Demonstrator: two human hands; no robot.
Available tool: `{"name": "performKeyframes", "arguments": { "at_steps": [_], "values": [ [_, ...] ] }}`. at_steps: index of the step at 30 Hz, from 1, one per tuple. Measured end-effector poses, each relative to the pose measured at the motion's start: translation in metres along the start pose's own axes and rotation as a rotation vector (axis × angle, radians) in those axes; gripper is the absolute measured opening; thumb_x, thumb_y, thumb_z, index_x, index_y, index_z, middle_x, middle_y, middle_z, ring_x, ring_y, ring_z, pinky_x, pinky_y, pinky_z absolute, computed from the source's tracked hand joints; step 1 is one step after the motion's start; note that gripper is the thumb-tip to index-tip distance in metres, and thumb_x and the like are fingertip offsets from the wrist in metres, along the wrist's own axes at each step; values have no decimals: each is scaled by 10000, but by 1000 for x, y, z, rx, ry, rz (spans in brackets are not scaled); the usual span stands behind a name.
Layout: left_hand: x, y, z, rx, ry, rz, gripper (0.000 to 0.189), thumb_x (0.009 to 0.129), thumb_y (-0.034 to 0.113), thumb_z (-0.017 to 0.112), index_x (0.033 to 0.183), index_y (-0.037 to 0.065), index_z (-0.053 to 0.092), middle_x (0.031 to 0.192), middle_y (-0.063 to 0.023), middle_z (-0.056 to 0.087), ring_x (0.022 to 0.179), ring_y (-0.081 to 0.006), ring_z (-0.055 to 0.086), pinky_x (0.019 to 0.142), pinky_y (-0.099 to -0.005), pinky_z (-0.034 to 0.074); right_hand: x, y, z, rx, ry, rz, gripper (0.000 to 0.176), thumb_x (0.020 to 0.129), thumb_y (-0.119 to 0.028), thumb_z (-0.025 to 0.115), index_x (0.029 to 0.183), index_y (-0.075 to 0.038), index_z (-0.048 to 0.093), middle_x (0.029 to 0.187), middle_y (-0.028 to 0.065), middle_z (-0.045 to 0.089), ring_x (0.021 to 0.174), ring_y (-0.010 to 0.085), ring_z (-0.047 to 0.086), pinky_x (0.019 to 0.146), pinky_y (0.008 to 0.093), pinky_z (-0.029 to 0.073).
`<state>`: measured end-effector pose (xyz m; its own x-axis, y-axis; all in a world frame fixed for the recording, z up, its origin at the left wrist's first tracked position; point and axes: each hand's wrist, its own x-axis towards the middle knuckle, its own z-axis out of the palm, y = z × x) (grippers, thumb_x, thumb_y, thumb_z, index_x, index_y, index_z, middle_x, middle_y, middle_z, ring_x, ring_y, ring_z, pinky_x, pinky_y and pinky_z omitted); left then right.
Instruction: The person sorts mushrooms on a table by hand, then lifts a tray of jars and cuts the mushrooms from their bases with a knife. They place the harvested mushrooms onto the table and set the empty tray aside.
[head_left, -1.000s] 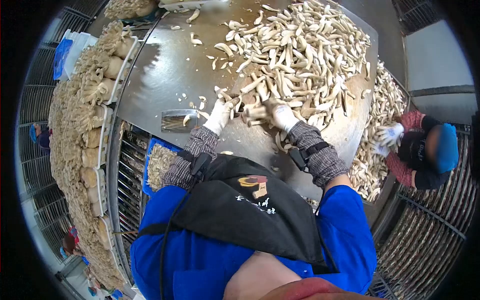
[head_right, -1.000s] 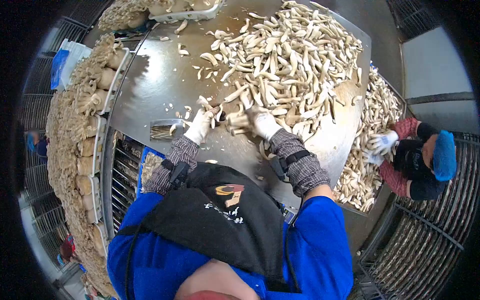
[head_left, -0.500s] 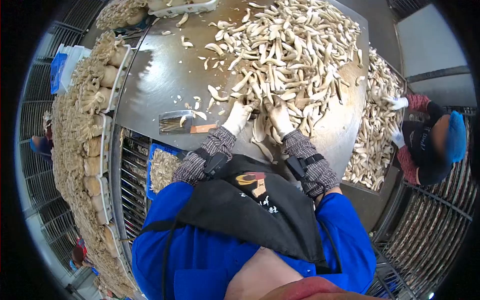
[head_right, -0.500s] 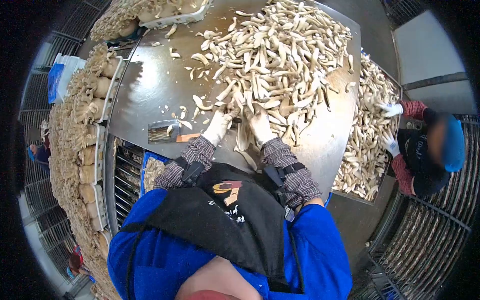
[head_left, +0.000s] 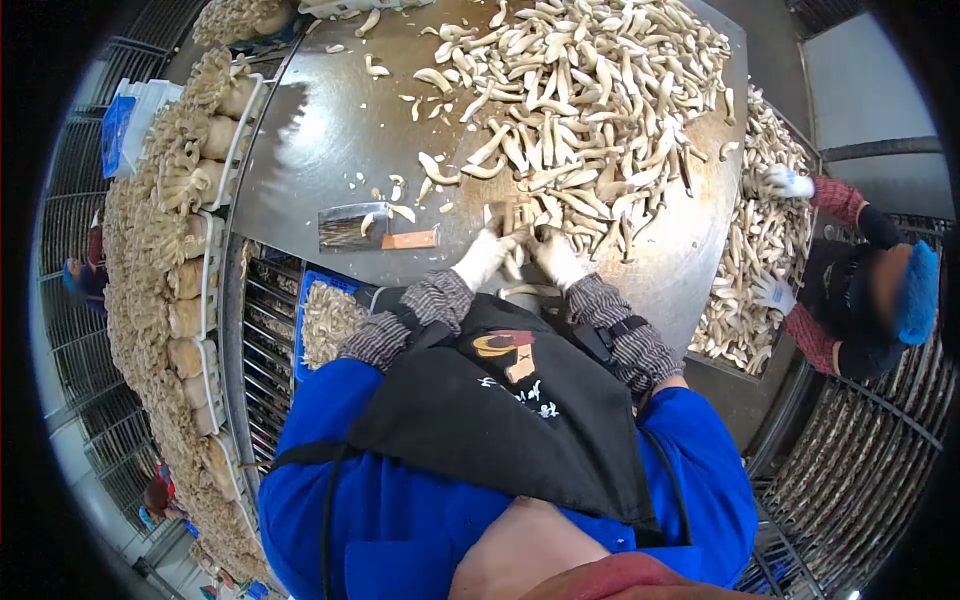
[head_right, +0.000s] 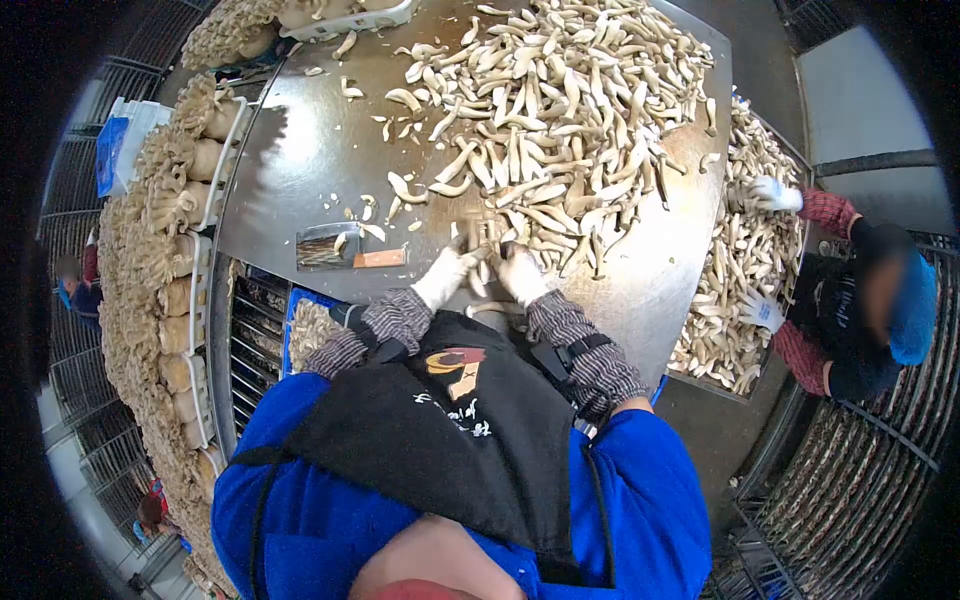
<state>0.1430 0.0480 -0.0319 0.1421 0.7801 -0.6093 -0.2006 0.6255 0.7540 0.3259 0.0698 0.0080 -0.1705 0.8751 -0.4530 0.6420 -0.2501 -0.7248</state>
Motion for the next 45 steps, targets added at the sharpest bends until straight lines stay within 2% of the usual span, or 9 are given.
{"name": "performKeyframes", "arguments": {
  "at_steps": [5,6,9,12,19,30,31,36,45],
  "values": [
    [-11,49,12,-240,-95,-72,440,906,284,748,1197,13,559,1000,-74,648,856,-168,659,749,-357,576,-4,-41,-25,572,-57,-90,303,981,-227,568,1088,48,637,848,139,679,763,203,621,712,350,500],
    [0,39,9,-410,-123,-64,425,897,276,759,1180,5,594,1002,-48,661,871,-153,655,781,-344,552,14,-12,-15,31,171,-597,324,994,-257,551,1098,39,630,867,94,654,769,153,578,717,318,484],
    [-26,74,24,100,-12,144,481,882,242,773,1246,-3,575,1056,-37,670,900,-137,645,817,-321,535,7,-30,-35,572,-71,30,362,986,-306,577,1140,20,618,957,97,651,852,178,613,756,345,509],
    [-20,59,18,210,-128,189,563,859,126,777,1324,-23,497,1113,-82,667,950,-161,646,831,-281,531,22,4,2,506,170,-470,423,938,-336,656,1153,27,624,1027,143,675,860,180,637,786,329,531],
    [-34,84,0,-149,66,51,415,910,99,690,1270,-31,528,1100,-108,679,938,-191,687,762,-315,581,12,-14,-21,1177,-104,-93,261,953,-177,575,1124,16,617,930,57,661,813,166,627,759,299,517],
    [-31,86,6,39,179,202,431,848,135,762,1173,-70,566,948,-105,686,771,-142,662,658,-250,528,24,-7,-27,544,334,-194,137,934,-150,628,986,-24,628,871,112,651,742,213,625,684,359,519],
    [-21,87,-7,68,130,96,333,877,140,739,1124,-33,599,897,-80,689,713,-118,644,618,-234,506,5,-50,-49,1183,302,9,158,956,-179,614,1025,-37,621,873,94,650,704,199,619,651,361,521],
    [-10,89,-4,-56,-421,127,196,940,145,691,1078,34,607,856,-21,664,723,-129,641,593,-248,479,11,-57,-53,911,-157,-56,234,950,-202,647,1075,-7,615,943,37,633,789,117,587,713,256,488],
    [-11,102,-5,628,-235,-4,567,1037,485,464,1337,3,481,1073,-98,658,849,-124,641,783,-267,532,39,-43,-44,785,-248,-114,379,935,-272,671,1169,22,621,940,83,696,924,159,659,851,277,516]
  ]
}}
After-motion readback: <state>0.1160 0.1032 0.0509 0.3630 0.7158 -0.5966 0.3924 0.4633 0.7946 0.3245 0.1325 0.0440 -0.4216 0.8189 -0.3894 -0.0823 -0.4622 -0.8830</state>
